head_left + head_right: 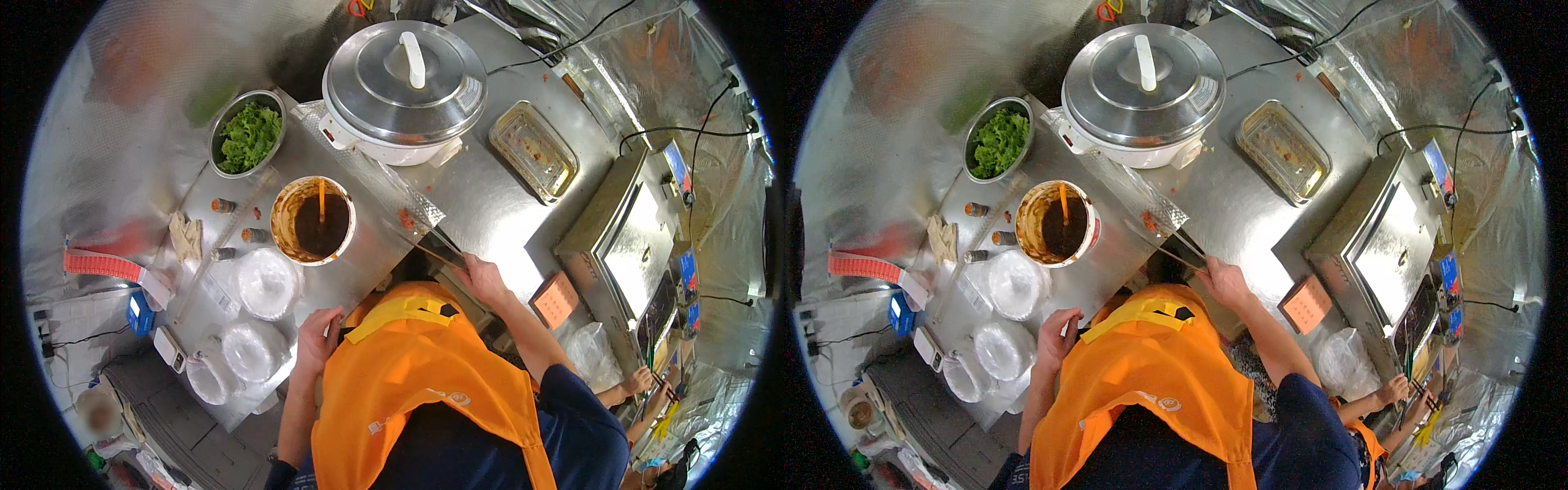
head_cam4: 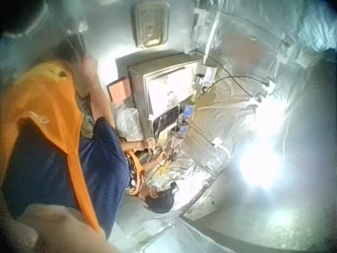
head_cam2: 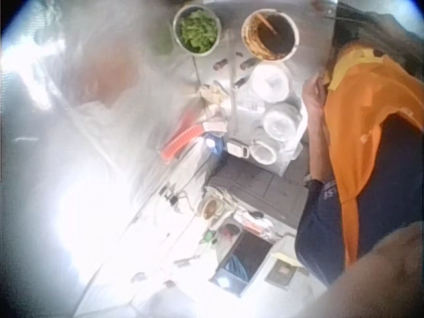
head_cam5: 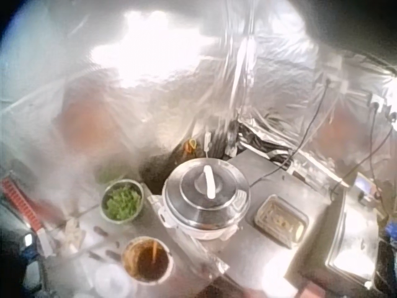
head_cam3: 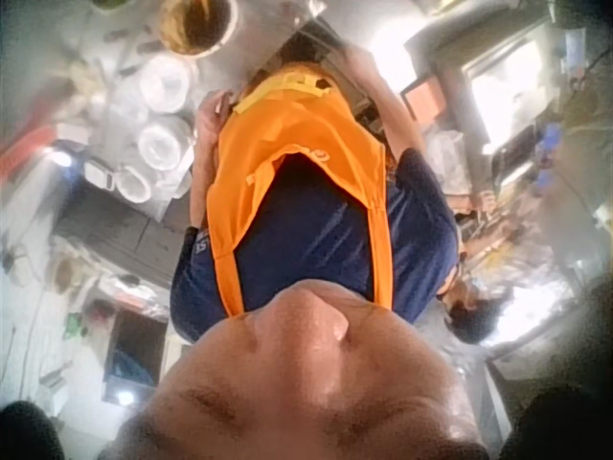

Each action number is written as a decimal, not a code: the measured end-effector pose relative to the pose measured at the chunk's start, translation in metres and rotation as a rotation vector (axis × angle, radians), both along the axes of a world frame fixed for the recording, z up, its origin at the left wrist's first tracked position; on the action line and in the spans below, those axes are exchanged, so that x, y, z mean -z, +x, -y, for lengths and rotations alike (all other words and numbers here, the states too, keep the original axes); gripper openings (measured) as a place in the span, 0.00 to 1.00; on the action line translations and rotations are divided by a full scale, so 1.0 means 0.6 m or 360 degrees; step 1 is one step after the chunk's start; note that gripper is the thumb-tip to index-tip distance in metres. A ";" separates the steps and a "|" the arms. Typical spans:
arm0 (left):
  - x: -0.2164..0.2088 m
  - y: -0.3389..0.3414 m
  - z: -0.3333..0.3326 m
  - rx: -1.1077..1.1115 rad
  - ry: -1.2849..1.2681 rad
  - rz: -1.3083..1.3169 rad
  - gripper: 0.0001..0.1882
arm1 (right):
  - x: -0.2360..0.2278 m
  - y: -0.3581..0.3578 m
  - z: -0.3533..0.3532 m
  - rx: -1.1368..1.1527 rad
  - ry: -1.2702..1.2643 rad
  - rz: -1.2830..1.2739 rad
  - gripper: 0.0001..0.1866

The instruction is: The person prepares food by applying sauce to a taco shell, adding lettuce with tongs, filling it with cooked meat, and then bagging the assembled taco into a small plastic pouch.

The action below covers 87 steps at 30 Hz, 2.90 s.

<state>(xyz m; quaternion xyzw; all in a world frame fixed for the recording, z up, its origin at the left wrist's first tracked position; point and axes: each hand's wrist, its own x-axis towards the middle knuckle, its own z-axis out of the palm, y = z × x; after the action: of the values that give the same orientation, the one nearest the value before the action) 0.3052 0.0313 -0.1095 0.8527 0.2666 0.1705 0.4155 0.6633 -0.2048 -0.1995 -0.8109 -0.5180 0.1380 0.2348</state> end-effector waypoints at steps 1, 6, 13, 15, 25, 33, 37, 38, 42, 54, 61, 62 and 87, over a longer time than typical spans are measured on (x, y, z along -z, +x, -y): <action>-0.002 0.003 -0.002 0.0017 -0.0005 -0.0006 0.17 | 0.014 0.000 0.001 0.0010 -0.0038 0.0010 0.15; -0.007 0.017 0.003 -0.0005 -0.0115 0.0069 0.16 | 0.067 0.005 0.005 0.0049 -0.0108 -0.0014 0.13; -0.163 0.184 -0.082 0.0200 -0.0263 0.0022 0.10 | -0.031 -0.014 0.019 0.0321 0.0121 -0.0267 0.11; -0.201 0.271 -0.134 0.0247 -0.0132 0.0124 0.10 | -0.059 -0.008 0.024 0.0484 0.0158 -0.0304 0.11; -0.183 0.793 -0.313 -0.0312 0.0446 -0.0256 0.27 | -0.168 0.111 0.037 0.1180 0.0796 -0.0208 0.11; -0.356 0.764 -0.386 -0.0367 0.0261 0.0502 0.20 | -0.205 0.170 -0.159 0.0875 0.0877 -0.0050 0.09; -0.318 0.758 -0.329 -0.0229 0.0447 0.0186 0.26 | -0.223 0.151 -0.138 0.1180 0.0750 -0.0367 0.11; -0.277 0.758 -0.323 -0.0226 0.0600 0.0089 0.26 | -0.204 0.160 -0.115 0.1268 0.0632 -0.0427 0.11; -0.191 0.766 -0.296 -0.0305 0.0487 -0.0122 0.25 | -0.178 0.160 -0.048 0.1370 0.0896 -0.0214 0.10; -0.180 0.502 -0.207 -0.0631 0.0168 0.0464 0.26 | -0.381 0.029 -0.186 0.0555 0.0879 -0.0618 0.19; -0.085 0.025 -0.056 -0.1209 0.0151 0.0457 0.17 | -0.408 -0.106 -0.583 -0.0764 -0.0026 0.0242 0.20; -0.080 -0.017 -0.038 -0.1382 0.0172 0.0487 0.17 | -0.392 -0.137 -0.646 -0.0831 -0.0225 0.0333 0.20; -0.207 0.529 -0.270 -0.0002 0.0092 0.0541 0.14 | -0.501 0.090 0.019 0.1697 0.1001 -0.0052 0.20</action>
<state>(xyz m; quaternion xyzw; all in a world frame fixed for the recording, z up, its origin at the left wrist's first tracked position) 0.6226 0.1935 0.0150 0.8230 0.1881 0.3201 0.4300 0.7171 -0.2160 0.1013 -0.8478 -0.0536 -0.1453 0.5072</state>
